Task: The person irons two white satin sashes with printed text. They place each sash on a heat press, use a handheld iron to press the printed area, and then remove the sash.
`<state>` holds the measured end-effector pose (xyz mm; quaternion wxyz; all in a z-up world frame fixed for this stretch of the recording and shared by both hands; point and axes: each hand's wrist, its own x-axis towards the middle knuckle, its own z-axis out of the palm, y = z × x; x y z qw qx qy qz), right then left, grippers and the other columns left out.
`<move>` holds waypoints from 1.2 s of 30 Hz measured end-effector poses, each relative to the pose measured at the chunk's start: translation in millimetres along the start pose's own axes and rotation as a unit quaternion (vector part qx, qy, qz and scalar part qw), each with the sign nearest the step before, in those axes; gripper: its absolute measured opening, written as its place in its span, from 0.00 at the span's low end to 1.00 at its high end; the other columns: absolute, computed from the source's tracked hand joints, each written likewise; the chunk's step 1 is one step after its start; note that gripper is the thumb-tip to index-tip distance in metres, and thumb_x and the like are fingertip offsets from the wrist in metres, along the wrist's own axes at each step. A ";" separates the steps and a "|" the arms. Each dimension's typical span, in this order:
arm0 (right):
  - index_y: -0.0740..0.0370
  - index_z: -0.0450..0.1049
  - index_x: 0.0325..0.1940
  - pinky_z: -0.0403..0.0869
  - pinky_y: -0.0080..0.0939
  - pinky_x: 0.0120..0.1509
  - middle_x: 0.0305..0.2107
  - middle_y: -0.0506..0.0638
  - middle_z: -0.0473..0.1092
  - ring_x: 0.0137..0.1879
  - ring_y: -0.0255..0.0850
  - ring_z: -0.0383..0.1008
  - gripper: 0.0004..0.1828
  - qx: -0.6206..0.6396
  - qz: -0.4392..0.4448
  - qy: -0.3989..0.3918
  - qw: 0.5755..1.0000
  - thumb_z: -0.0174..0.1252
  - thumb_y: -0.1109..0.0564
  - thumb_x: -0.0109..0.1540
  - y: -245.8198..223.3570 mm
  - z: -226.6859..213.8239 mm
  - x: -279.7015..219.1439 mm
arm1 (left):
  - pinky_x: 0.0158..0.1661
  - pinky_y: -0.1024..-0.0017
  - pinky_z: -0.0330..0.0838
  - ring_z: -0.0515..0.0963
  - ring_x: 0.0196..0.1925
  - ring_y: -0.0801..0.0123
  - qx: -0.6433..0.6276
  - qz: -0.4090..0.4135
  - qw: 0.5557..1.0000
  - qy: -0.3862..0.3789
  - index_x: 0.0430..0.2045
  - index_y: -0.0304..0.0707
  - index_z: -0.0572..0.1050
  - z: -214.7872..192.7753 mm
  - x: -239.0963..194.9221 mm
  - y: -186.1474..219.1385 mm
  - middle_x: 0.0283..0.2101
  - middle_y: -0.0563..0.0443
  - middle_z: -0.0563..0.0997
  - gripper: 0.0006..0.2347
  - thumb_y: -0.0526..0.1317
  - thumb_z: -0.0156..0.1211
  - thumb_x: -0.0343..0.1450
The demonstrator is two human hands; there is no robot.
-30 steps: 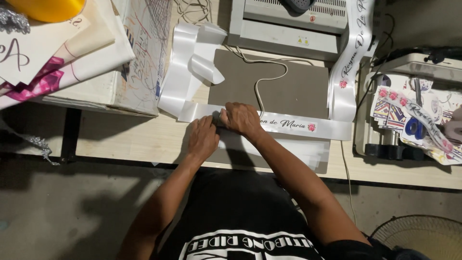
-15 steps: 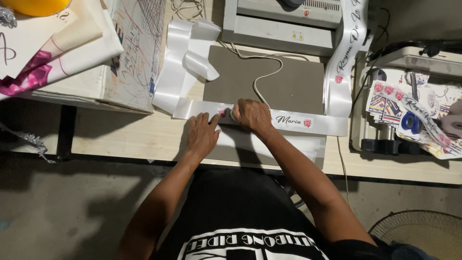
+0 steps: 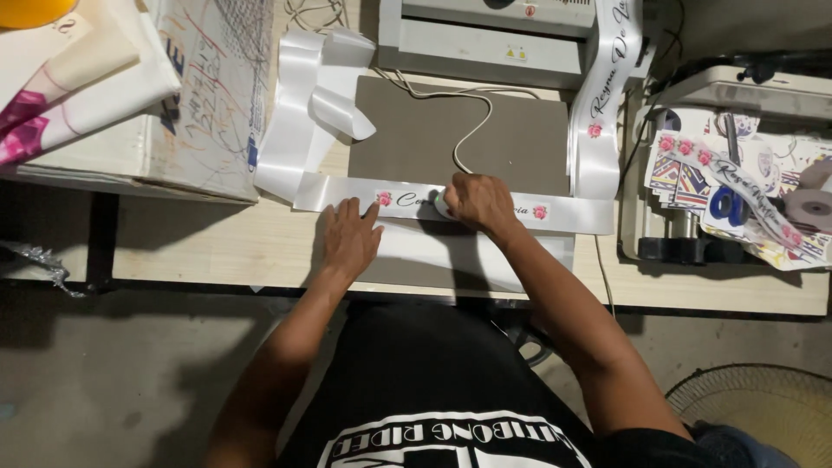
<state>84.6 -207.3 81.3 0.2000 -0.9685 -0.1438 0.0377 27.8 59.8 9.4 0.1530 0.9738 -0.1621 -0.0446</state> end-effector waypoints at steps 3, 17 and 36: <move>0.65 0.75 0.27 0.74 0.56 0.41 0.24 0.62 0.74 0.30 0.58 0.75 0.17 -0.002 0.009 0.045 0.999 0.52 0.50 0.63 21.6 -2.7 -8.2 | 0.62 0.44 0.56 0.68 0.61 0.48 -0.008 -0.004 1.000 0.005 0.58 0.40 0.73 -0.8 0.6 1.9 0.53 0.37 0.72 0.21 0.47 0.60 0.71; 0.65 0.75 0.29 0.74 0.56 0.36 0.24 0.62 0.75 0.28 0.57 0.75 0.18 -0.018 0.051 -0.005 0.999 0.50 0.50 0.65 63.4 -28.5 -28.8 | 0.63 0.44 0.57 0.70 0.61 0.51 0.012 -0.050 0.999 0.006 0.53 0.29 0.72 -3.9 4.8 13.2 0.54 0.40 0.73 0.22 0.49 0.60 0.72; 0.64 0.75 0.30 0.75 0.56 0.37 0.25 0.61 0.75 0.28 0.57 0.75 0.20 -0.039 0.071 0.003 0.997 0.48 0.47 0.65 126.5 -54.7 -63.6 | 0.62 0.46 0.60 0.72 0.60 0.53 0.033 -0.054 0.998 0.030 0.55 0.28 0.72 -10.6 4.7 22.3 0.54 0.40 0.75 0.23 0.48 0.59 0.72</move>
